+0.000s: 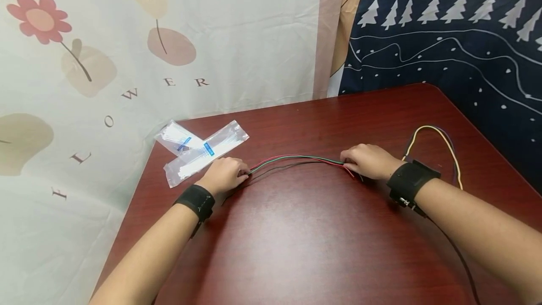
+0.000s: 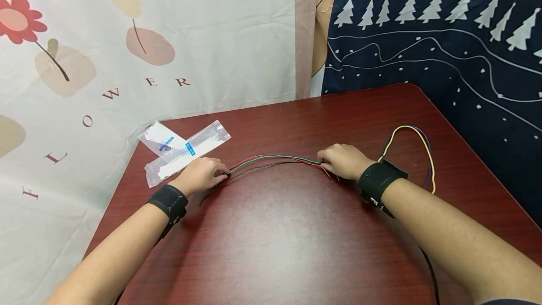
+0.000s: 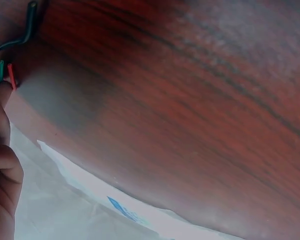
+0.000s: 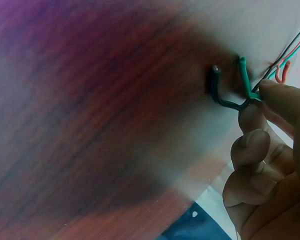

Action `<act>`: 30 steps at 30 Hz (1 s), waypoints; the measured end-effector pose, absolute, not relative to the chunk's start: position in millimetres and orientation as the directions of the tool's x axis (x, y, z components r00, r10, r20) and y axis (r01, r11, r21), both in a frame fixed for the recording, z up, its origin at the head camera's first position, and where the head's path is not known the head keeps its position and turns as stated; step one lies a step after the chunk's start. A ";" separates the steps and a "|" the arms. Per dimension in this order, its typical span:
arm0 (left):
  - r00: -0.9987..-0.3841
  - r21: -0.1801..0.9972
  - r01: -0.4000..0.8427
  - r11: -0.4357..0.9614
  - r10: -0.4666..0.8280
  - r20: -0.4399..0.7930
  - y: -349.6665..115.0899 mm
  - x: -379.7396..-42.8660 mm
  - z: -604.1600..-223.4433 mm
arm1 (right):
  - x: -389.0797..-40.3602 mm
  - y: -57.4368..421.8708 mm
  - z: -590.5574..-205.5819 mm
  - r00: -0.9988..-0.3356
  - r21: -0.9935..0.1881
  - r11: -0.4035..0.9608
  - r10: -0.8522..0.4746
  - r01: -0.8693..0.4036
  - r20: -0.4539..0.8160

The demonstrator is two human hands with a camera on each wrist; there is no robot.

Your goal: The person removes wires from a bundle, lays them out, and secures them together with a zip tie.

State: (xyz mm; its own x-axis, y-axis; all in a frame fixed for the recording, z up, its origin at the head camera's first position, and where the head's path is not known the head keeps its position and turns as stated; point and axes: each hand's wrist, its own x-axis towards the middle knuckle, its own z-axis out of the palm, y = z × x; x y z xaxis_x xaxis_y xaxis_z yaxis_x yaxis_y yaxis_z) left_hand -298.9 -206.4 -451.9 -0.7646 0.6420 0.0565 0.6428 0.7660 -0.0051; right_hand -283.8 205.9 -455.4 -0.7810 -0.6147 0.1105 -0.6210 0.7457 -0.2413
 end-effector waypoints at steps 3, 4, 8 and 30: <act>-0.765 0.004 0.642 0.766 0.641 0.062 -204.9 -299.2 -452.4 | -283.0 208.3 -454.9 -0.791 -0.228 0.760 -0.604 -0.609 0.100; -0.766 0.007 0.642 0.767 0.641 0.061 -204.3 -299.1 -452.2 | -282.4 209.6 -454.2 -0.794 -0.227 0.763 -0.600 -0.605 0.098; -0.771 0.025 0.635 0.772 0.632 0.075 -201.5 -298.5 -449.4 | -279.6 219.5 -447.2 -0.821 -0.227 0.791 -0.562 -0.568 0.098; -0.765 -0.034 0.604 0.796 0.591 0.254 -185.1 -304.9 -436.9 | -257.1 387.0 -417.6 -0.951 -0.190 0.977 0.030 0.092 -0.308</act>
State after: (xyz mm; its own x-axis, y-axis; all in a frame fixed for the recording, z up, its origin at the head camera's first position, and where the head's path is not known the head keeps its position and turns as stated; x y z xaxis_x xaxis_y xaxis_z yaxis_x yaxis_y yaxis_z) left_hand -304.9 -185.1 -436.9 -0.7654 0.5912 0.2542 0.6040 0.7963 -0.0336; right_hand -257.1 387.0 -417.6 -0.9510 0.0298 -0.3077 0.0922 0.9774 -0.1903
